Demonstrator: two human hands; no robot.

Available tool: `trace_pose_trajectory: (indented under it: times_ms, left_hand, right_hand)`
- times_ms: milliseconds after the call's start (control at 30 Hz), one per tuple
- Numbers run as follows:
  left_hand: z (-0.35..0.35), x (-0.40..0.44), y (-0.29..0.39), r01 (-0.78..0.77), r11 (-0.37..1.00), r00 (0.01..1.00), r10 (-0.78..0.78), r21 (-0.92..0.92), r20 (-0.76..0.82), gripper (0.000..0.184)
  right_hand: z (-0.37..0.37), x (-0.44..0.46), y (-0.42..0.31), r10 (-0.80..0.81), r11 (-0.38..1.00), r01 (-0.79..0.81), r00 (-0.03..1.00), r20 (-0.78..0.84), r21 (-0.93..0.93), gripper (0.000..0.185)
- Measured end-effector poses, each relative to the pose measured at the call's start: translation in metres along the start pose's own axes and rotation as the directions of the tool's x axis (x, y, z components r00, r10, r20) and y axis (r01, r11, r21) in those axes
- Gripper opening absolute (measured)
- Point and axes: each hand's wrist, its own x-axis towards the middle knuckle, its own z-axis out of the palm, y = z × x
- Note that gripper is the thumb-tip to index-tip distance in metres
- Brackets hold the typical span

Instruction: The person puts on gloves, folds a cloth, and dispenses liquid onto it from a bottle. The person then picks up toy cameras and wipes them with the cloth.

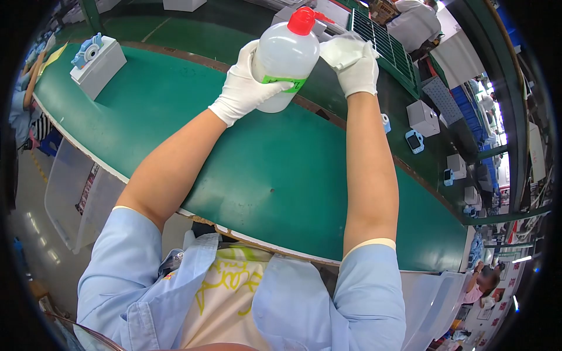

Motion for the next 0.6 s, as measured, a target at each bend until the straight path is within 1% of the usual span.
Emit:
trace_pose_trajectory:
  times_ms: [33,67,100,167,200,233,267,367,400,433,500,533,567,600]
  left_hand:
    - [0.0,0.0,-0.001,-0.002,1.0,1.0,0.002,0.01,-0.004,0.099]
    - [0.0,0.001,-0.001,-0.004,1.0,1.0,0.004,0.021,-0.009,0.099]
    - [0.0,0.0,-0.001,-0.005,1.0,1.0,0.005,0.031,-0.01,0.099]
    - [0.0,0.0,-0.001,-0.007,0.999,1.0,0.008,0.048,-0.015,0.099]
    - [0.0,0.001,-0.001,-0.008,0.999,1.0,0.008,0.037,-0.012,0.099]
    - [-0.001,0.001,-0.002,-0.009,1.0,1.0,0.009,0.023,-0.006,0.099]
    - [-0.001,0.001,-0.002,-0.011,1.0,1.0,0.011,0.011,-0.001,0.099]
    - [-0.001,0.0,0.0,-0.013,1.0,1.0,0.013,-0.003,0.007,0.099]
    - [-0.001,0.0,-0.001,-0.014,1.0,1.0,0.014,0.005,0.006,0.099]
    - [0.0,0.0,-0.002,-0.016,1.0,1.0,0.016,0.012,0.003,0.099]
    - [0.002,0.0,-0.003,-0.023,1.0,1.0,0.023,0.018,-0.002,0.099]
    - [0.002,0.0,-0.004,-0.031,0.999,1.0,0.031,0.016,-0.004,0.099]
    - [0.002,0.0,-0.004,-0.037,0.999,0.999,0.037,0.014,-0.007,0.099]
    - [0.002,0.0,-0.004,-0.031,0.999,1.0,0.031,0.009,-0.004,0.099]
  right_hand:
    - [-0.003,0.001,0.001,0.002,1.0,-0.002,1.0,-0.007,0.01,0.058]
    - [-0.027,0.014,0.003,-0.175,0.908,0.205,0.978,0.113,-0.366,0.055]
    - [-0.069,0.036,0.006,-0.284,0.642,0.403,0.915,0.286,-0.652,0.052]
    - [-0.072,0.036,0.004,-0.342,0.62,0.413,0.907,0.244,-0.667,0.049]
    - [-0.034,0.011,-0.005,-0.275,0.883,0.254,0.961,0.004,-0.396,0.048]
    - [-0.013,-0.004,-0.009,-0.114,0.993,0.111,0.974,-0.196,-0.028,0.047]
    - [-0.031,0.005,-0.01,-0.13,0.991,0.128,0.979,-0.155,-0.029,0.048]
    - [-0.039,0.012,-0.015,-0.178,0.982,0.162,0.966,-0.189,-0.095,0.045]
    - [-0.052,0.019,-0.015,-0.251,0.915,0.22,0.967,-0.049,-0.337,0.047]
    - [-0.077,0.031,-0.016,-0.284,0.784,0.293,0.953,0.104,-0.547,0.049]
    - [-0.075,0.028,-0.018,-0.257,0.802,0.293,0.956,0.142,-0.521,0.051]
    - [-0.046,0.012,-0.02,-0.206,0.937,0.207,0.978,0.034,-0.281,0.05]
    - [-0.031,0.003,-0.021,-0.124,0.992,0.123,0.991,-0.056,-0.01,0.05]
    - [-0.047,0.014,-0.018,-0.339,0.786,0.345,0.934,0.109,-0.513,0.048]
